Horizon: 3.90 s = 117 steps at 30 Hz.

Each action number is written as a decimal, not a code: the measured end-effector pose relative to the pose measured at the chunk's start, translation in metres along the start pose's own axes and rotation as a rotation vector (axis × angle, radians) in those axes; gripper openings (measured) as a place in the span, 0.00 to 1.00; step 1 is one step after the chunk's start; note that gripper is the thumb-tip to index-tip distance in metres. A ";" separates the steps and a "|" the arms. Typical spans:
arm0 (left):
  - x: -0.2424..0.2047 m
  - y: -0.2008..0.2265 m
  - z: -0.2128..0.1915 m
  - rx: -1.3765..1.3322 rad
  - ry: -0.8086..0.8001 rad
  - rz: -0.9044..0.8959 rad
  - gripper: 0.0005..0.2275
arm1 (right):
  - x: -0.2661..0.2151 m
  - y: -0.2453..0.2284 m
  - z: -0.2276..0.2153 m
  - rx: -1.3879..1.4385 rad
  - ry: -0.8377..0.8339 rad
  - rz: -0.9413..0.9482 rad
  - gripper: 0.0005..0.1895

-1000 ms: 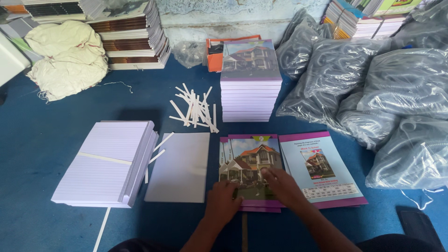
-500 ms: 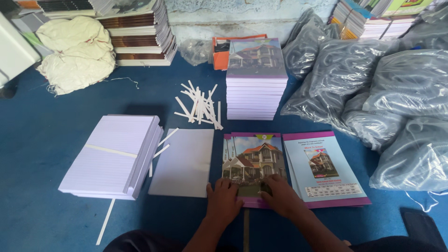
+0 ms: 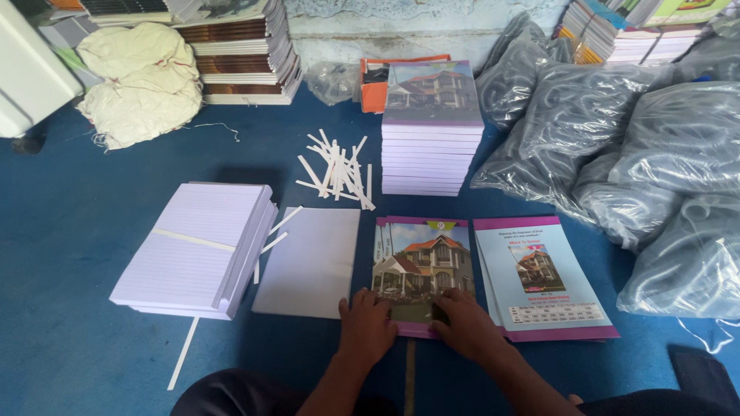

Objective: The person assembles notebooks by placing a stack of lined paper between a front and back cover. They then place the assembled notebook into a clear plastic sleeve and stack it with other finished notebooks.

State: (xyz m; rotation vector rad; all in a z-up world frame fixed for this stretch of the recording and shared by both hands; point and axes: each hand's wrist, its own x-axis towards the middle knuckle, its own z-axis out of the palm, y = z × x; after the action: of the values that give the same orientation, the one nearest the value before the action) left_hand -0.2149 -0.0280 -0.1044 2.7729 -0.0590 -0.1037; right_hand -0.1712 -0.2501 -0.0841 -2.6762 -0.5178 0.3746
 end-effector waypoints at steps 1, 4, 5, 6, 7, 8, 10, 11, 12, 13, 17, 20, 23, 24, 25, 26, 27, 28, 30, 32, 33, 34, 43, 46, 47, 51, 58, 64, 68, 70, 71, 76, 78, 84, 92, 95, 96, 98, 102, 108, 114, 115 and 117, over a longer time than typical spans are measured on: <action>0.000 -0.001 -0.002 -0.002 0.013 -0.012 0.18 | 0.001 0.000 0.000 -0.005 -0.010 0.003 0.28; 0.007 -0.010 -0.013 0.002 0.065 -0.049 0.18 | 0.000 0.000 0.000 0.033 0.005 0.010 0.27; 0.010 -0.014 -0.018 0.004 0.083 -0.062 0.19 | 0.000 0.000 0.000 0.026 0.001 0.013 0.27; 0.011 -0.019 -0.024 0.037 0.149 -0.080 0.18 | 0.000 0.000 -0.001 0.018 -0.003 0.017 0.27; 0.012 -0.025 -0.031 0.073 0.216 -0.099 0.18 | 0.001 -0.001 0.000 0.013 -0.007 0.020 0.27; 0.012 -0.032 -0.038 0.109 0.282 -0.118 0.17 | 0.001 -0.001 0.000 0.009 -0.009 0.014 0.28; 0.012 -0.044 -0.057 0.262 0.265 -0.198 0.16 | 0.001 -0.002 -0.001 0.001 -0.010 0.002 0.28; 0.012 -0.050 -0.067 0.339 0.256 -0.236 0.16 | 0.001 -0.002 -0.002 0.000 -0.010 0.005 0.28; 0.011 -0.055 -0.077 0.380 0.221 -0.292 0.18 | 0.000 -0.003 -0.003 -0.001 -0.009 0.008 0.28; 0.010 -0.059 -0.087 0.422 0.186 -0.347 0.20 | 0.000 -0.003 -0.003 -0.002 -0.010 0.011 0.28; 0.010 -0.077 -0.119 0.507 0.122 -0.524 0.27 | 0.000 -0.007 -0.006 -0.015 -0.046 0.044 0.28; 0.005 -0.090 -0.128 0.520 0.103 -0.590 0.30 | -0.002 -0.010 -0.008 -0.018 -0.069 0.070 0.29; 0.005 -0.104 -0.133 0.513 0.177 -0.624 0.34 | -0.002 -0.013 -0.009 -0.021 -0.076 0.080 0.29; 0.003 -0.110 -0.135 0.504 0.185 -0.634 0.34 | -0.002 -0.013 -0.009 -0.016 -0.083 0.087 0.30; 0.002 -0.115 -0.136 0.494 0.192 -0.643 0.35 | -0.002 -0.013 -0.009 -0.011 -0.090 0.096 0.30; 0.001 -0.119 -0.137 0.485 0.199 -0.652 0.35 | -0.002 -0.012 -0.008 -0.019 -0.088 0.092 0.29; 0.001 -0.123 -0.138 0.456 0.191 -0.671 0.35 | -0.002 -0.012 -0.008 -0.026 -0.085 0.088 0.29; 0.001 -0.126 -0.139 0.428 0.183 -0.689 0.35 | -0.001 -0.012 -0.008 -0.033 -0.083 0.084 0.29; 0.000 -0.131 -0.140 0.391 0.184 -0.703 0.35 | -0.001 -0.011 -0.007 -0.036 -0.070 0.072 0.29; -0.003 -0.136 -0.139 0.375 0.202 -0.692 0.35 | 0.000 -0.011 -0.006 -0.040 -0.063 0.063 0.29; -0.004 -0.137 -0.138 0.384 0.210 -0.675 0.36 | 0.000 -0.010 -0.006 -0.043 -0.065 0.063 0.29; -0.003 -0.138 -0.136 0.393 0.218 -0.659 0.36 | 0.000 -0.010 -0.005 -0.045 -0.066 0.062 0.29; -0.001 -0.139 -0.129 0.449 0.228 -0.625 0.36 | 0.001 -0.009 -0.005 -0.062 -0.064 0.056 0.29; -0.002 -0.136 -0.129 0.479 0.241 -0.597 0.36 | 0.000 -0.008 -0.005 -0.045 -0.047 0.046 0.30; -0.001 -0.135 -0.129 0.498 0.256 -0.581 0.36 | 0.000 -0.008 -0.005 -0.043 -0.055 0.050 0.30; 0.003 -0.129 -0.127 0.521 0.231 -0.522 0.34 | 0.000 -0.008 -0.005 -0.040 -0.061 0.054 0.29; 0.022 -0.108 -0.122 0.630 0.292 -0.177 0.31 | 0.001 -0.004 -0.003 -0.035 -0.032 0.024 0.30; 0.048 -0.078 -0.119 0.680 0.201 -0.054 0.33 | 0.002 -0.006 -0.004 -0.019 -0.061 0.069 0.31; 0.063 -0.065 -0.109 0.684 0.322 0.079 0.32 | 0.001 -0.008 -0.006 -0.037 -0.064 0.058 0.30; 0.071 -0.062 -0.104 0.657 0.391 0.168 0.32 | -0.001 -0.008 -0.008 -0.035 -0.033 0.020 0.30; 0.074 -0.060 -0.101 0.642 0.424 0.212 0.32 | -0.001 -0.008 -0.008 -0.028 -0.038 0.030 0.31; 0.097 -0.053 -0.092 0.573 0.517 0.294 0.28 | 0.000 -0.009 -0.010 -0.011 -0.077 0.052 0.32; 0.104 -0.052 -0.091 0.613 0.488 0.285 0.29 | -0.001 -0.010 -0.011 0.007 -0.060 0.042 0.32; 0.113 -0.045 -0.070 0.666 0.305 0.241 0.32 | 0.002 -0.011 -0.013 0.006 -0.084 0.060 0.31; 0.122 -0.050 -0.040 0.696 0.008 0.246 0.33 | 0.003 -0.013 -0.015 0.003 -0.098 0.062 0.29; 0.131 -0.053 -0.034 0.688 -0.038 0.225 0.33 | 0.003 -0.014 -0.016 0.011 -0.113 0.083 0.29; 0.135 -0.054 -0.034 0.673 0.003 0.234 0.31 | 0.003 -0.015 -0.016 0.006 -0.122 0.091 0.29; 0.141 -0.057 -0.035 0.644 0.084 0.250 0.28 | 0.005 -0.015 -0.016 -0.001 -0.118 0.083 0.28; 0.154 -0.058 -0.038 0.685 -0.030 0.223 0.29 | 0.004 -0.012 -0.016 0.012 -0.095 0.073 0.29; 0.161 -0.057 -0.037 0.654 -0.016 0.191 0.29 | 0.004 -0.011 -0.014 0.016 -0.094 0.066 0.31; 0.165 -0.058 -0.033 0.630 0.059 0.162 0.28 | 0.006 -0.012 -0.014 0.008 -0.113 0.064 0.29; 0.165 -0.055 -0.030 0.578 0.039 0.159 0.29 | 0.005 -0.012 -0.014 0.004 -0.118 0.065 0.28; 0.166 -0.050 -0.024 0.503 0.024 0.169 0.30 | 0.005 -0.011 -0.014 0.012 -0.105 0.056 0.28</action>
State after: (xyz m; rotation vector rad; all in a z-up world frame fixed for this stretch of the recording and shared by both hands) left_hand -0.0461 0.0180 -0.1105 3.2527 -0.3589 -0.0117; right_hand -0.1656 -0.2435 -0.0678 -2.6750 -0.4701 0.5355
